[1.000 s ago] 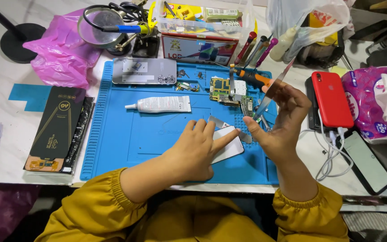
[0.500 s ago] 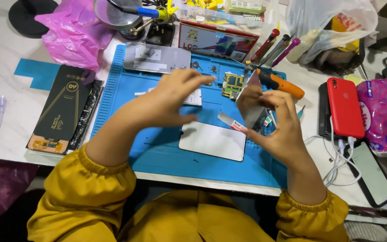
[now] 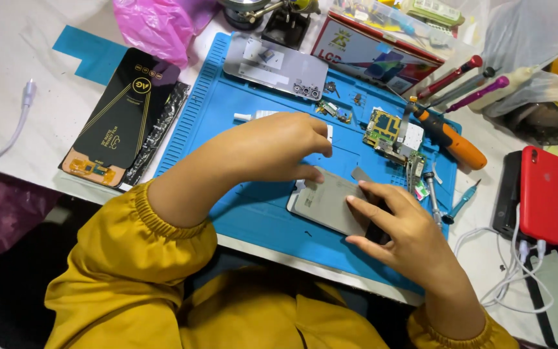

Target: Applying adhesive and installing a new screen on a mobile phone

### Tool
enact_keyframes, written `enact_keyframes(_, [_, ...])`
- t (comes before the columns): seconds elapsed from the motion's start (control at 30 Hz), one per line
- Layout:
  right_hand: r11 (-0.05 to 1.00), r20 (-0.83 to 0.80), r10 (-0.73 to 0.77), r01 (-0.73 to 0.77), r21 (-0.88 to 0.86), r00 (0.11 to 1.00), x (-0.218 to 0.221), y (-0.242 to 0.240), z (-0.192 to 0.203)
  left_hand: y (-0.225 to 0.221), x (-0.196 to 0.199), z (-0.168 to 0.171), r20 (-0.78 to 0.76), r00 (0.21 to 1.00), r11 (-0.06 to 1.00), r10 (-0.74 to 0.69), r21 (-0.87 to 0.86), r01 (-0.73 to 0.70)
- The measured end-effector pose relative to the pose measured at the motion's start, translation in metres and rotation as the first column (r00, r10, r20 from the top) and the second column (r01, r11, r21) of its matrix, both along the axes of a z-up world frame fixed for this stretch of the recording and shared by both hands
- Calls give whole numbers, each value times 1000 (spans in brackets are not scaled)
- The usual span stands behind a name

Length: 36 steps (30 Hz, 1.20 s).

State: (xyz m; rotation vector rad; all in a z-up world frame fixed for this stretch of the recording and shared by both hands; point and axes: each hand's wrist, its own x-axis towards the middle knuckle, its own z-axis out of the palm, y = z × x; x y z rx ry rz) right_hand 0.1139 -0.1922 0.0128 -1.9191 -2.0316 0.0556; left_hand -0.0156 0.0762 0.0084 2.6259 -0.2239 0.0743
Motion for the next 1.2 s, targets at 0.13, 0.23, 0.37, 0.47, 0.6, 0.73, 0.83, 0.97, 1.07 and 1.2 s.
enact_keyframes(0.13, [1000, -4, -3, 3, -4, 1000, 1, 3, -2, -9, -3, -3, -15, 1000, 991, -19, 136, 21])
enact_keyframes(0.23, [1000, -22, 16, -16, -16, 1000, 2, 4, -8, -12, -3, -15, 145, 988, 981, -47, 194, 18])
enact_keyframes(0.37, [999, -31, 37, -38, -28, 999, 1, 5, -12, -10, -5, -10, 111, 991, 947, 81, 301, -111])
enact_keyframes(0.47, [998, -35, 42, -44, -37, 998, 3, 6, -14, -10, -6, -11, 128, 985, 933, 118, 324, -155])
enact_keyframes(0.6, [998, -49, 40, -43, -49, 998, 2, 7, -14, -11, -6, -10, 108, 990, 950, 96, 288, -124])
enact_keyframes(0.73, [998, -55, 23, -26, -56, 998, 3, 7, -16, -12, -6, -12, 110, 990, 948, 92, 294, -121])
enact_keyframes(0.83, [998, -46, 21, -24, -60, 999, 2, 8, -16, -13, -5, -15, 131, 987, 941, 88, 315, -126])
enact_keyframes(0.97, [998, -35, 22, -24, -59, 999, 1, 9, -16, -15, -5, -14, 83, 992, 951, 97, 286, -117])
enact_keyframes(1.07, [998, -31, 26, -28, -61, 999, 1, 9, -15, -15, -6, -14, 76, 992, 953, 99, 280, -116])
enact_keyframes(1.2, [998, -24, 24, -25, -60, 999, 0, 9, -15, -13, -5, -16, 92, 992, 951, 90, 289, -113])
